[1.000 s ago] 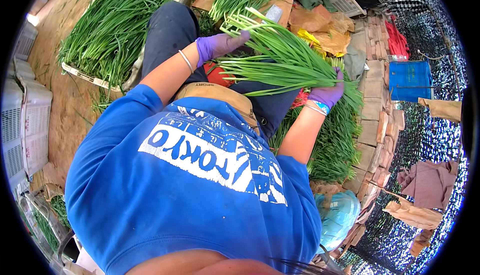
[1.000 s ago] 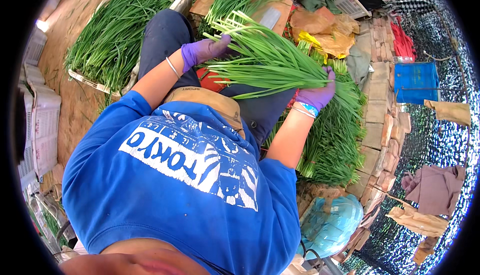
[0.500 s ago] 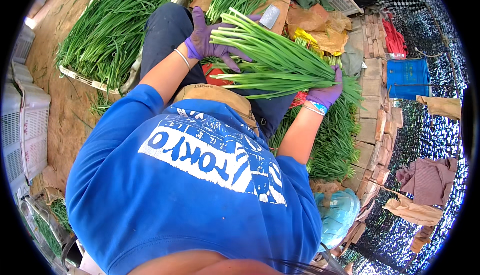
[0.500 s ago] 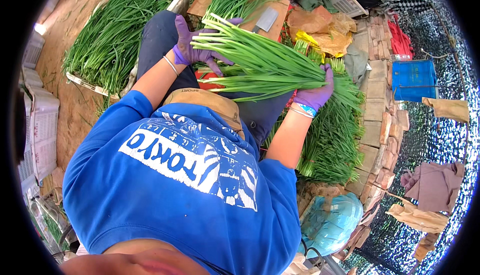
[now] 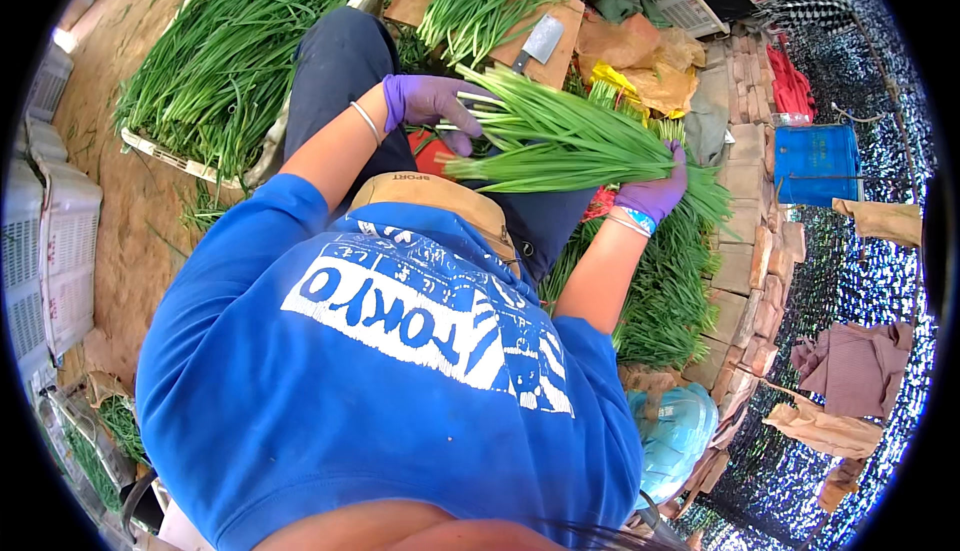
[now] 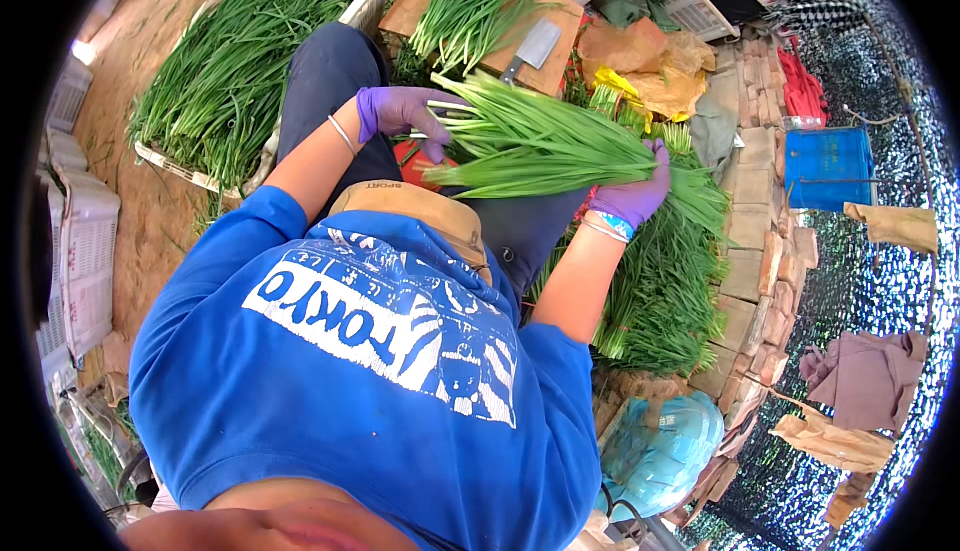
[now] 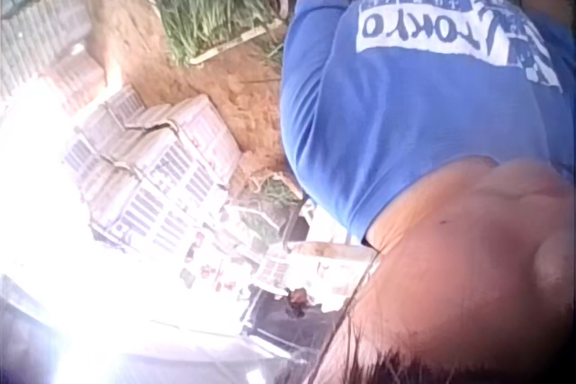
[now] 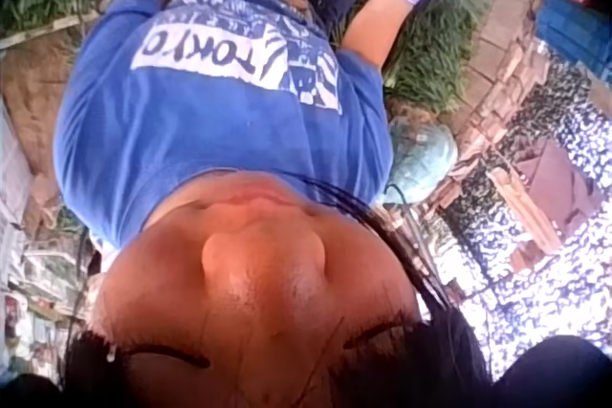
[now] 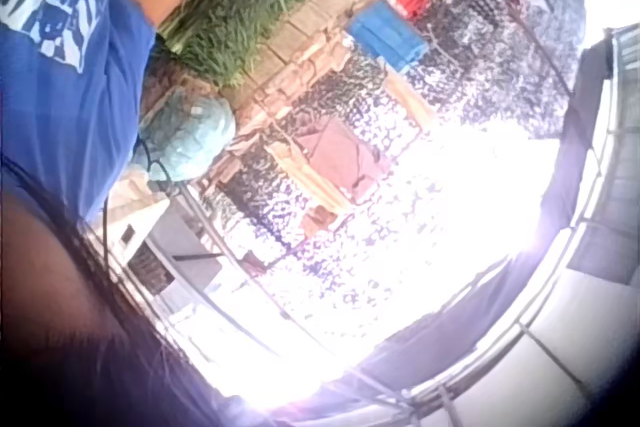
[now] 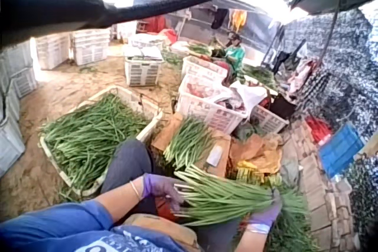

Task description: The person sorts and bundles green stalks, removing unwanted parts by hand and trimming them with a knife on a cardboard surface before placing them into a bundle.

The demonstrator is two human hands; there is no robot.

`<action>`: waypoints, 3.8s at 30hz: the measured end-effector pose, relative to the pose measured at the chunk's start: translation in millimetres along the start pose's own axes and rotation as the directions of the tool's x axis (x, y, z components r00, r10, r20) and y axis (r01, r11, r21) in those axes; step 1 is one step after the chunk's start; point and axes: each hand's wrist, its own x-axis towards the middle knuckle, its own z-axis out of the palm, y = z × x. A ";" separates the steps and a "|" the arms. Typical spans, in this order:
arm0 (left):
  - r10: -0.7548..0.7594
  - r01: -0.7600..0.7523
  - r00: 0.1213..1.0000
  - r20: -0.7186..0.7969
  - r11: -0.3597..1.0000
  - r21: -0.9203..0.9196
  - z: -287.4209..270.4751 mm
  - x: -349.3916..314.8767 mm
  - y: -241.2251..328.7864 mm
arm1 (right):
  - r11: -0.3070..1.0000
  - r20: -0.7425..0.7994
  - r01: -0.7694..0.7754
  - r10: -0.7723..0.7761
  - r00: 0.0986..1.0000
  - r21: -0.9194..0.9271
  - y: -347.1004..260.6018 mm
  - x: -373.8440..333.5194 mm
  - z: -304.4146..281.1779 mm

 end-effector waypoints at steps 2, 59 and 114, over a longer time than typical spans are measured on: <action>0.103 -0.105 0.985 -0.137 0.994 -0.011 1.5 2.0 -2.9 | 0.997 -0.021 0.036 -0.038 0.999 -0.068 0.4 -5.8 -3.2; 0.279 0.114 0.960 0.013 -0.432 0.895 70.5 76.9 -7.7 | 0.942 0.024 -0.172 0.172 0.985 0.289 29.0 -21.0 -186.2; 0.008 0.064 0.994 -0.111 0.773 0.631 16.9 56.9 -27.4 | 0.940 0.024 -0.174 0.175 0.984 0.294 23.9 -18.0 -171.7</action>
